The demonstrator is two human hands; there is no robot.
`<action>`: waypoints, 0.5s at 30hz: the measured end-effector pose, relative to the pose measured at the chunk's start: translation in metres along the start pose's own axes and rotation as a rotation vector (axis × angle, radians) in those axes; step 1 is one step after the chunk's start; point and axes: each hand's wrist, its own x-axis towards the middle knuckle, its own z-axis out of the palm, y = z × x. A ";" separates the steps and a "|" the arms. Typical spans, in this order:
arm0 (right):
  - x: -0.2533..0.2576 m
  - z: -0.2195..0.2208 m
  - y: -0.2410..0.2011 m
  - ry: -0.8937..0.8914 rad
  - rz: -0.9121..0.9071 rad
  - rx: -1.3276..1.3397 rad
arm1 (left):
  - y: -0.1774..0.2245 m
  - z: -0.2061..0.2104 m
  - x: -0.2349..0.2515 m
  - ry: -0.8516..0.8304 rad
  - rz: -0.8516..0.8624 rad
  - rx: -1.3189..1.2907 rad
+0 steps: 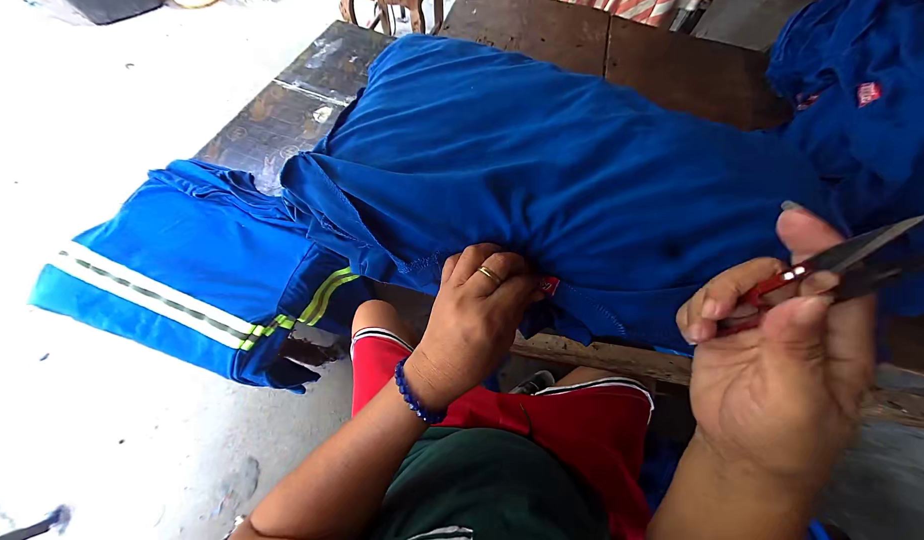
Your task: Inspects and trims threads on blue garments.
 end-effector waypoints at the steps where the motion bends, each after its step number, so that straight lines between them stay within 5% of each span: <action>1: -0.006 0.003 0.003 -0.021 -0.014 -0.050 | -0.001 0.000 -0.001 -0.003 -0.002 -0.015; 15: -0.036 0.012 0.006 -0.075 -0.064 -0.574 | 0.006 -0.008 -0.017 0.003 0.025 -0.193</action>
